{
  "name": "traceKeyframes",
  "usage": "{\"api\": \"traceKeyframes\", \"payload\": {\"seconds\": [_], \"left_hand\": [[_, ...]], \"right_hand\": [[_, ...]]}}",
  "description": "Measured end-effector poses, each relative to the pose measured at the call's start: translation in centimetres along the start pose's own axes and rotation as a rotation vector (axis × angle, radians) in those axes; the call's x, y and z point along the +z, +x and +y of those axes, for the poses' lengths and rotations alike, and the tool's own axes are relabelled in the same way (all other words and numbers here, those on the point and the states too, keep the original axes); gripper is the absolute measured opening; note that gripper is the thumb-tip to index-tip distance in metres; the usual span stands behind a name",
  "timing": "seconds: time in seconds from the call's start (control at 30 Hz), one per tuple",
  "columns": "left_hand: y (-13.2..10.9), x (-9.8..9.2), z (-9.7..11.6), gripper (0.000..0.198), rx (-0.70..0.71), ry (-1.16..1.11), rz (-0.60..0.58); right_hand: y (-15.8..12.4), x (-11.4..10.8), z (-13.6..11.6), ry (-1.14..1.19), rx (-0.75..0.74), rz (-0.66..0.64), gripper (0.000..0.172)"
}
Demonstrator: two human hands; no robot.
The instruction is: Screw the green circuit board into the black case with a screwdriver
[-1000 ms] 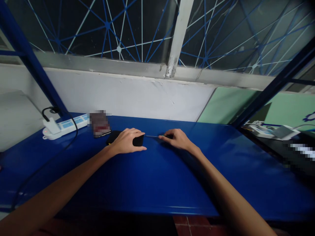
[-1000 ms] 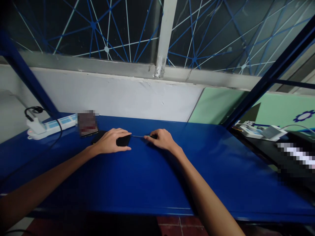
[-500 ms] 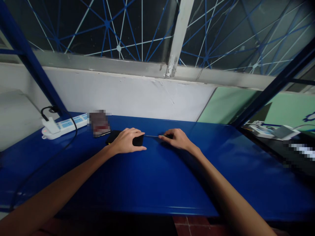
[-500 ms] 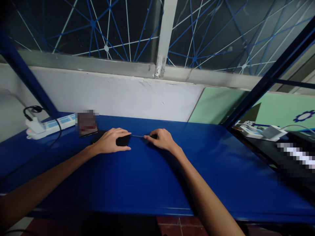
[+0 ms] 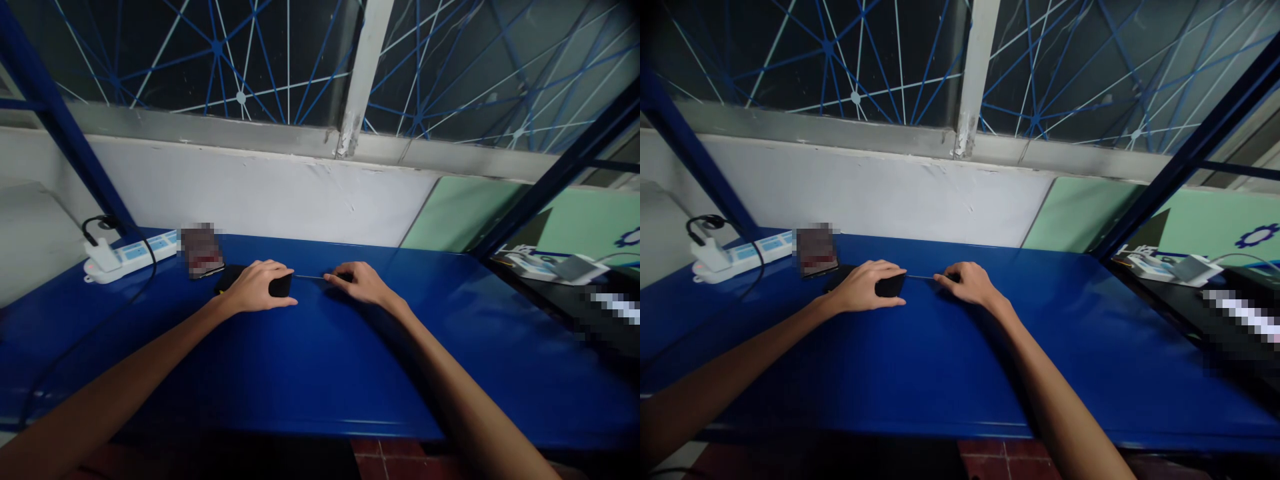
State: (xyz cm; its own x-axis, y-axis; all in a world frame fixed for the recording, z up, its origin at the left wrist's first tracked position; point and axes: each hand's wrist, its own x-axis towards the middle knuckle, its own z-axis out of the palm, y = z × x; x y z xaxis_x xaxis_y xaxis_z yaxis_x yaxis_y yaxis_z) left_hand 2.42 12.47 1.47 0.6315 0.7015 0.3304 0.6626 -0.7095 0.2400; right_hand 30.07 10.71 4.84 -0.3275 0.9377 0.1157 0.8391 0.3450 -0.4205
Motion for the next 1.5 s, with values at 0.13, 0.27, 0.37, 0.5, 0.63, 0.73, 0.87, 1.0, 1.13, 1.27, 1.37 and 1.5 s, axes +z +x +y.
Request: {"api": "traceKeyframes", "payload": {"seconds": [0.13, 0.27, 0.37, 0.5, 0.63, 0.73, 0.87, 1.0, 1.13, 1.27, 1.37, 1.5], "left_hand": [[0.0, 0.0, 0.0, 0.076, -0.001, 0.003, -0.004], [0.0, 0.0, -0.1, 0.077, -0.016, -0.001, -0.011], [0.0, 0.0, -0.1, 0.077, -0.022, 0.000, -0.018], [-0.1, 0.0, -0.1, 0.076, -0.019, 0.006, -0.027], [0.0, 0.0, 0.0, 0.078, -0.020, 0.009, -0.029], [0.0, 0.0, 0.0, 0.081, -0.031, 0.009, -0.027], [0.1, 0.0, 0.0, 0.080, -0.032, 0.008, -0.027], [0.1, -0.1, 0.1, 0.079, -0.023, 0.008, -0.023], [0.0, -0.1, 0.0, 0.076, -0.020, 0.006, -0.017], [-0.1, -0.3, 0.2, 0.077, -0.018, -0.010, -0.031], [0.0, -0.4, 0.3, 0.077, -0.022, -0.016, -0.039], [0.0, -0.3, 0.2, 0.077, -0.016, -0.021, -0.044]], "right_hand": [[0.3, 0.2, 0.8, 0.059, -0.048, -0.016, 0.034], [0.5, 0.3, 1.3, 0.156, -0.064, -0.005, 0.034], [0.5, 0.4, 1.2, 0.148, -0.047, 0.031, 0.032], [0.5, 0.5, 1.0, 0.063, -0.066, 0.039, 0.028], [0.4, 0.7, 0.5, 0.002, -0.044, -0.035, 0.028], [0.2, 0.6, 0.0, -0.036, -0.027, -0.042, 0.033], [0.1, 0.3, -0.5, -0.067, -0.008, -0.040, 0.038], [0.1, 0.1, -0.2, -0.121, 0.003, -0.076, 0.043], [0.3, 0.2, 0.1, -0.145, 0.002, -0.035, 0.038], [0.2, 0.4, -0.1, -0.148, 0.001, -0.027, 0.034], [0.0, 0.3, -0.5, -0.140, -0.024, 0.006, 0.039], [-0.1, -0.1, -0.6, -0.155, -0.044, 0.019, 0.041]]}}
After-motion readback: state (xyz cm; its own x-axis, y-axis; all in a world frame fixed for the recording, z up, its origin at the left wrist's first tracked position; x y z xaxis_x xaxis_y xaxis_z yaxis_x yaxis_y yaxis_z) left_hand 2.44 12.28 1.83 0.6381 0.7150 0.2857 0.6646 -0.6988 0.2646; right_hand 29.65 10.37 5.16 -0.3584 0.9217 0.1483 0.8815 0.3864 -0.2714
